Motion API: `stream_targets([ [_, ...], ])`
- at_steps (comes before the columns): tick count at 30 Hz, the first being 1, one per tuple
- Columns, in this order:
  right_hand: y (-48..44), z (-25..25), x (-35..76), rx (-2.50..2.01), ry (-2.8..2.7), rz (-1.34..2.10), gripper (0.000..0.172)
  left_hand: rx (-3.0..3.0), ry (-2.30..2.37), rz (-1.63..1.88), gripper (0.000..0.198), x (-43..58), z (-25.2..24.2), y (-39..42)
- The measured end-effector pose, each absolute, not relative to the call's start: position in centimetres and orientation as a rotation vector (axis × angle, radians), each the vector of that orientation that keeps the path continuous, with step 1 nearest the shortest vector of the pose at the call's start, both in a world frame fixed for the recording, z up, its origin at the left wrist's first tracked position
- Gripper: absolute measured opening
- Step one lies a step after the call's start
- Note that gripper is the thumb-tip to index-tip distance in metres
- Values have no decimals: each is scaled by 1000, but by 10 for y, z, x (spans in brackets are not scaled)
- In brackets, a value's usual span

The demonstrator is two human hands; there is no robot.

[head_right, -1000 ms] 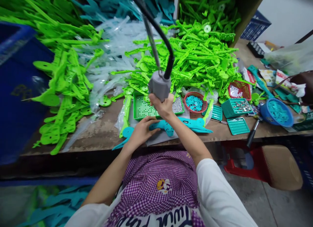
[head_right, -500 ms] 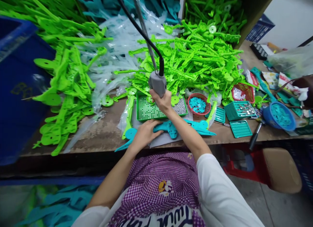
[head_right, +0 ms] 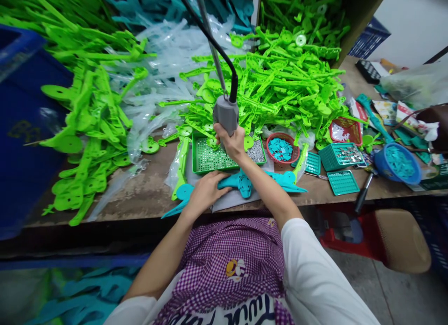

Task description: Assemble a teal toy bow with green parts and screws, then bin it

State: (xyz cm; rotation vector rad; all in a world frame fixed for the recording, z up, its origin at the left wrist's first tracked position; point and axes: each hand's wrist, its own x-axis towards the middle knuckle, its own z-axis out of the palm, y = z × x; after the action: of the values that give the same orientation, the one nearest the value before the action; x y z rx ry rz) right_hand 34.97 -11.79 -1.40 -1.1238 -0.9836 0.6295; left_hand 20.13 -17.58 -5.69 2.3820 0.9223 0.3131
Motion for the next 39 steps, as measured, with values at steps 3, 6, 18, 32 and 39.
stream_targets([
  [3, -117, -12, 349, -1119, -987, 642, 51, 2403, 925, 302, 37, 201, -56, -176],
  [6, -116, -17, 347, -1136, -1019, 675, 53, 2421, 911, 311, 35, 201, -58, -175],
  [18, -127, -14, 346, -1083, -978, 684, 47, 2396, 901, 351, 32, 201, -56, -175],
  [32, -130, -20, 345, -1050, -988, 706, 47, 2397, 927, 344, 33, 202, -57, -176],
  [39, -129, -18, 345, -1090, -989, 704, 49, 2406, 913, 357, 31, 201, -58, -176],
])
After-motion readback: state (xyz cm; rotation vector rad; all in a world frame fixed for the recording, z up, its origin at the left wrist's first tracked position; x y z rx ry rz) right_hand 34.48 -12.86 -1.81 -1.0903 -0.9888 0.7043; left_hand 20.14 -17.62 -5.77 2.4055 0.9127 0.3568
